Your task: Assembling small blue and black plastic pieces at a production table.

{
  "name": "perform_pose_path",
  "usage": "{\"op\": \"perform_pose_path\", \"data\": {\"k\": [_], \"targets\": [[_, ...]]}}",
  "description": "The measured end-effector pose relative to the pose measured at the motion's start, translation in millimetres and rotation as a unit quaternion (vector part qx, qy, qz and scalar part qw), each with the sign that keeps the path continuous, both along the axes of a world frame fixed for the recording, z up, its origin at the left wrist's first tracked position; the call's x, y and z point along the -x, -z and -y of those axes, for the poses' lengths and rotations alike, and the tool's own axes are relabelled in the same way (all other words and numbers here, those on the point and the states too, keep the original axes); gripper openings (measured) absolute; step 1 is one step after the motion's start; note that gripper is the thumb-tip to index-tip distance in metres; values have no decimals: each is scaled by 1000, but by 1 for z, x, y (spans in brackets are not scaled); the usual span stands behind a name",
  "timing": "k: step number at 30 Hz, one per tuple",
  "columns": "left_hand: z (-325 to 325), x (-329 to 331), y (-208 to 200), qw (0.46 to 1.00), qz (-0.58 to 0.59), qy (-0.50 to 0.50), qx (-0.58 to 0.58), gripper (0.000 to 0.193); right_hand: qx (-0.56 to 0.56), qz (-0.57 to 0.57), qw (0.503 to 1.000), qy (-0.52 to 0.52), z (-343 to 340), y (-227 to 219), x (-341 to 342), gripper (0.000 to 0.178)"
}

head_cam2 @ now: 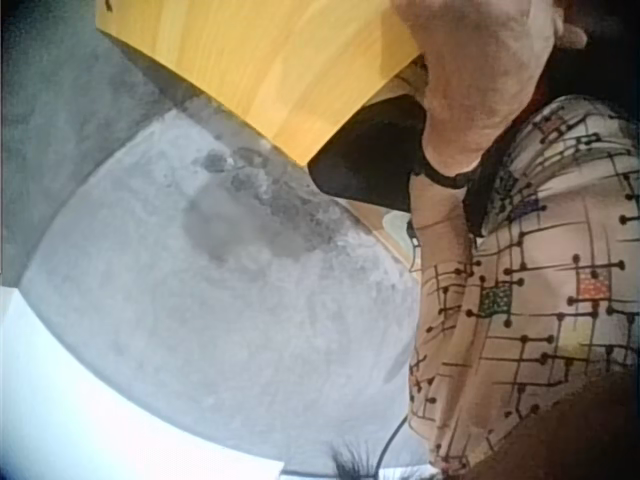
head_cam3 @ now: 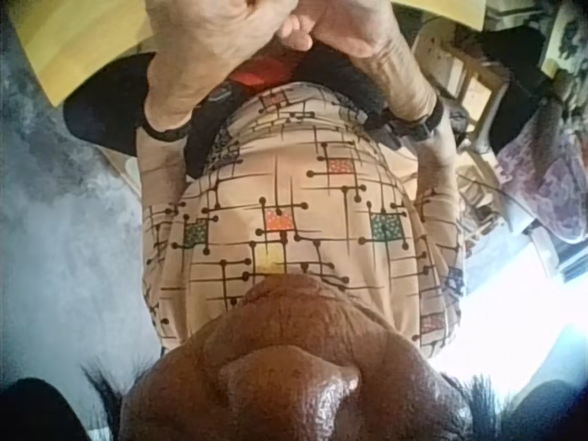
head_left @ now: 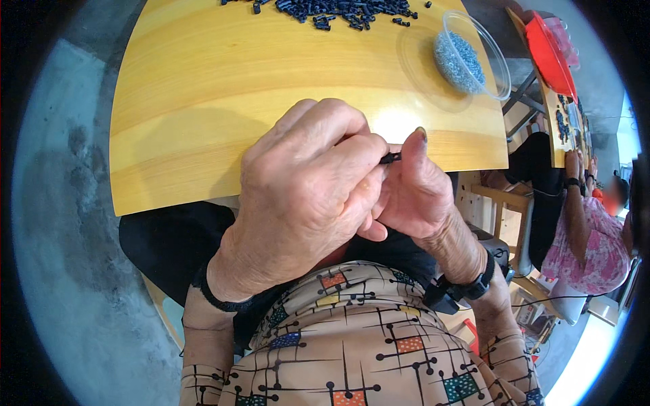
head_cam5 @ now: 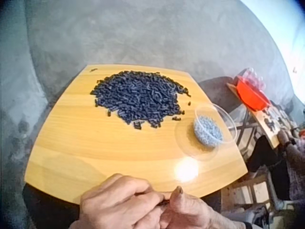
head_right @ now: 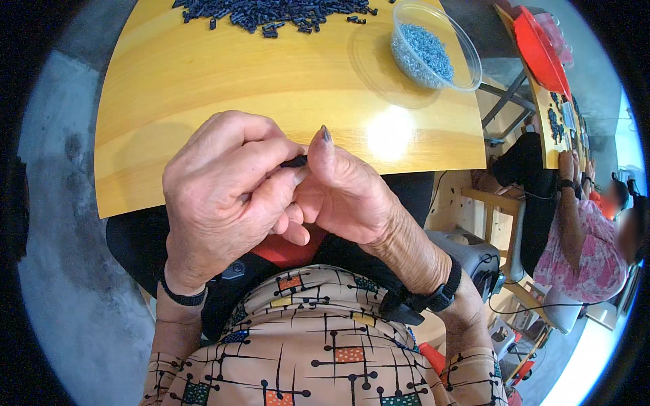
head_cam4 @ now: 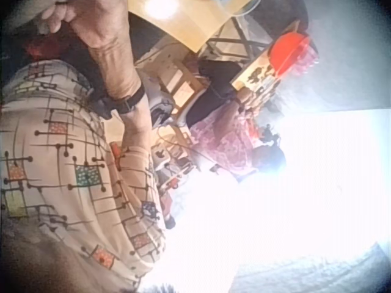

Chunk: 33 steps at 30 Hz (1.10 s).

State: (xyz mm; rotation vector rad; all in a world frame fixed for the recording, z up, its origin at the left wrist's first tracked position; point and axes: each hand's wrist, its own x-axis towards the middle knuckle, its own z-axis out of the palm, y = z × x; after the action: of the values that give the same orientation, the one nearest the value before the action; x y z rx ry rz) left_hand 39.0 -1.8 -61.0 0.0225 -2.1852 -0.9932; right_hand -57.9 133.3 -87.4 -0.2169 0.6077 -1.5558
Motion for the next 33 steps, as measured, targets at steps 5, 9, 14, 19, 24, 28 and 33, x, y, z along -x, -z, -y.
{"op": "perform_pose_path", "data": {"k": [5, 9, 14, 19, 24, 28, 33], "targets": [[-2, -4, -5, 1000, 15, -9, -4, 17, 44, 99, 994, -11, 3, -2, -5, 80], [-1, -5, -6, 1000, 12, -16, 11, 16, 47, 90, 993, -55, 2, 0, -2, 80], [3, -10, -9, 998, 48, -27, 12, 13, -86, -142, 986, -6, -10, -10, 4, 66], [4, -15, -16, 994, 105, -31, 25, 11, -122, -277, 938, 167, -10, -22, -3, 27], [4, -17, -15, 987, 149, -27, 51, 10, -120, -290, 930, 191, -5, -23, -4, 14], [4, -16, -13, 988, 150, -19, 41, 10, -123, -278, 937, 170, -3, -18, -3, 13], [6, -17, -11, 986, 164, -4, 29, 10, -116, -242, 951, 152, -1, -15, -5, 11]]}}
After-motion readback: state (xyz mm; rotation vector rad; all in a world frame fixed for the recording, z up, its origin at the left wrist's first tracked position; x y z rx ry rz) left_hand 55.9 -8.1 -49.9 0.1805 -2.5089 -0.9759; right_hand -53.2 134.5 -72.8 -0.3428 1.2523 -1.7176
